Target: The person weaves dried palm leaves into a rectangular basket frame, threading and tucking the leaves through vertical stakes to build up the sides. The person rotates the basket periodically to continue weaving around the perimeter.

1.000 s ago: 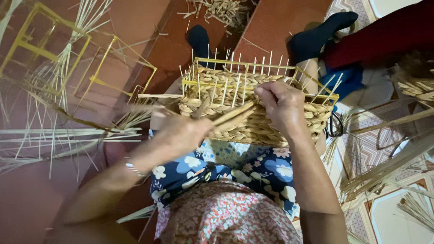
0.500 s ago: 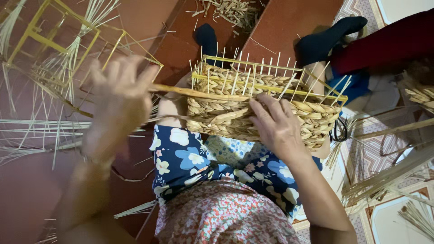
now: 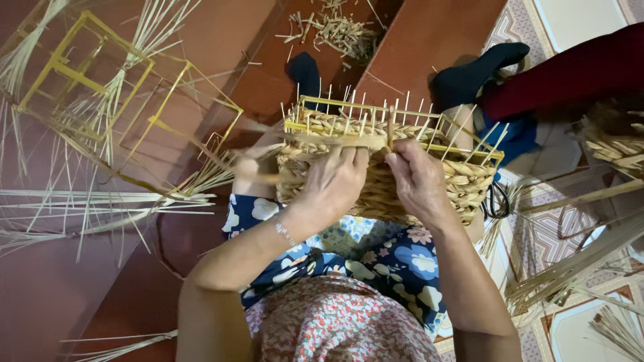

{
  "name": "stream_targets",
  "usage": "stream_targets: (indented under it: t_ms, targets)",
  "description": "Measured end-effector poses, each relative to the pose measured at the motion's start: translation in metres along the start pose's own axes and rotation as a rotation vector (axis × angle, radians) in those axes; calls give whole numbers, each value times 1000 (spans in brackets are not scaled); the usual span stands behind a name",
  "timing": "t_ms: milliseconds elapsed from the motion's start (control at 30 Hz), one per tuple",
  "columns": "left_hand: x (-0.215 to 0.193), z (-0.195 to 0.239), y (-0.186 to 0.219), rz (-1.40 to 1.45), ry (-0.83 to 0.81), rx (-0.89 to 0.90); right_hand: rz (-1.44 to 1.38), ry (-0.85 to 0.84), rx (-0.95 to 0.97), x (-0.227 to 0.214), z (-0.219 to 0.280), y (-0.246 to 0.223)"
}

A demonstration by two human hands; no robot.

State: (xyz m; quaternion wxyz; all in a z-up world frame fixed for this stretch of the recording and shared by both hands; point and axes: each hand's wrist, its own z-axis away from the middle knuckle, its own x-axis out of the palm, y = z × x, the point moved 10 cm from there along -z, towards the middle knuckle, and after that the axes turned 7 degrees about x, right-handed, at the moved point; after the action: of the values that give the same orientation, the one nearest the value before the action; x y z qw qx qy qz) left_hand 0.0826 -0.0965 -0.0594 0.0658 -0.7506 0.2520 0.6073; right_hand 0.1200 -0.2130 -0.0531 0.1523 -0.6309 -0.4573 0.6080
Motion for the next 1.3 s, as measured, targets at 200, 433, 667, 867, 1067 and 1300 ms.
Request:
stream_targets:
  t_ms: [200, 433, 667, 867, 1067, 1300]
  targets:
    - [18, -23, -27, 333, 155, -73, -26, -47, 125, 1, 0, 9]
    - [25, 29, -32, 1033, 367, -198, -41, 104, -212, -9, -6, -37]
    - [-27, 48, 7, 168, 486, 257, 124, 31, -231, 1, -8, -53]
    - [-58, 46, -26, -156, 324, 98, 126, 77, -267, 3, -3, -50]
    - [-49, 47, -38, 146, 150, 41, 122, 200, -98, 6, -7, -26]
    - [-34, 49, -100, 193, -50, -435, -81, 278, -93, -14, -1, -25]
